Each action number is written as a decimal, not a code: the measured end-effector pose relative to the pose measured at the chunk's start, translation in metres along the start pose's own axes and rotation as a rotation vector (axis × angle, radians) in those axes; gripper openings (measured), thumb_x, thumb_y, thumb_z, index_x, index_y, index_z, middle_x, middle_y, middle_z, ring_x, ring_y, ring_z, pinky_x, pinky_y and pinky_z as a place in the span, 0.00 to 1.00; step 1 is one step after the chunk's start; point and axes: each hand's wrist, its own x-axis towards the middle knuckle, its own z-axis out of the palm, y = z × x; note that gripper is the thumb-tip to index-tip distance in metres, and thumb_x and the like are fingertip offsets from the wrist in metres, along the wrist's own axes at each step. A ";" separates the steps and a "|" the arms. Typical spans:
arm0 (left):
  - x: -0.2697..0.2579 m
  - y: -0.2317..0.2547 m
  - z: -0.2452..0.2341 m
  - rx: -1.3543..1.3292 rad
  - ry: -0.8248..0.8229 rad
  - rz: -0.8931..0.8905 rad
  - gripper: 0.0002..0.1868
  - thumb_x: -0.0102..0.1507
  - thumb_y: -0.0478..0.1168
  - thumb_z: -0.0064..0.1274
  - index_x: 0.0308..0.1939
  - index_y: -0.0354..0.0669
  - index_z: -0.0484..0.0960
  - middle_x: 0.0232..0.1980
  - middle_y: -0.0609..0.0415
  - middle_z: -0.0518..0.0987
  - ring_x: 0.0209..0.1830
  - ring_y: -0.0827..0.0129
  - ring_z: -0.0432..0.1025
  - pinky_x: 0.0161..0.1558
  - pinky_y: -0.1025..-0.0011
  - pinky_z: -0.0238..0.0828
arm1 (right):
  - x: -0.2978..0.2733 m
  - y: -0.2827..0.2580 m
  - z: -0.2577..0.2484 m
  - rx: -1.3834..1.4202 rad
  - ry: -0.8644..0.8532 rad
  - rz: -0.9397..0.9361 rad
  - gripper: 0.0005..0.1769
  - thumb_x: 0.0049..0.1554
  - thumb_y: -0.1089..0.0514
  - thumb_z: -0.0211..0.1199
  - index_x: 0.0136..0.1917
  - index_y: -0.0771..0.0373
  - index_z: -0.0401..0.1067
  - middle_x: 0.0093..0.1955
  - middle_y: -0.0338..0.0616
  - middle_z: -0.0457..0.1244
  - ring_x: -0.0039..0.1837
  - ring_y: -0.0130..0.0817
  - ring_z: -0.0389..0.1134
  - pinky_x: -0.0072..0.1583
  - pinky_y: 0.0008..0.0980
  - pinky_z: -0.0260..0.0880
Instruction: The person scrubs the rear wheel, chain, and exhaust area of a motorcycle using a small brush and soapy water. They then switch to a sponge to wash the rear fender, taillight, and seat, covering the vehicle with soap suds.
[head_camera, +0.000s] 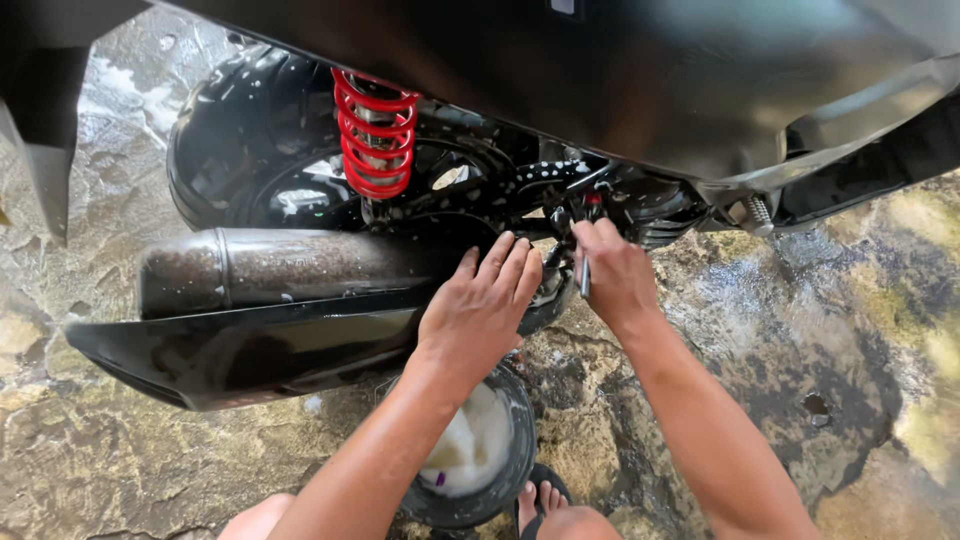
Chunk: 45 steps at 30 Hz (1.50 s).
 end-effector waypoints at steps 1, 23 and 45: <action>-0.001 0.000 0.002 -0.004 -0.003 -0.002 0.63 0.47 0.64 0.68 0.77 0.38 0.54 0.77 0.42 0.62 0.81 0.50 0.52 0.72 0.51 0.56 | 0.006 0.012 0.023 -0.001 -0.005 -0.001 0.11 0.61 0.60 0.50 0.56 0.58 0.68 0.48 0.52 0.64 0.43 0.67 0.72 0.49 0.62 0.76; 0.001 0.000 -0.011 0.054 -0.023 0.039 0.61 0.49 0.68 0.64 0.76 0.38 0.56 0.78 0.43 0.60 0.81 0.52 0.51 0.73 0.55 0.54 | -0.045 0.021 -0.032 0.796 0.151 0.281 0.17 0.63 0.54 0.48 0.59 0.63 0.70 0.43 0.65 0.69 0.44 0.57 0.71 0.49 0.54 0.69; 0.013 0.002 -0.017 0.219 0.068 0.073 0.60 0.50 0.75 0.54 0.76 0.41 0.60 0.80 0.51 0.62 0.81 0.59 0.55 0.72 0.61 0.58 | 0.000 0.040 0.070 0.760 0.160 0.037 0.12 0.62 0.58 0.62 0.53 0.67 0.80 0.52 0.52 0.73 0.49 0.44 0.77 0.55 0.36 0.79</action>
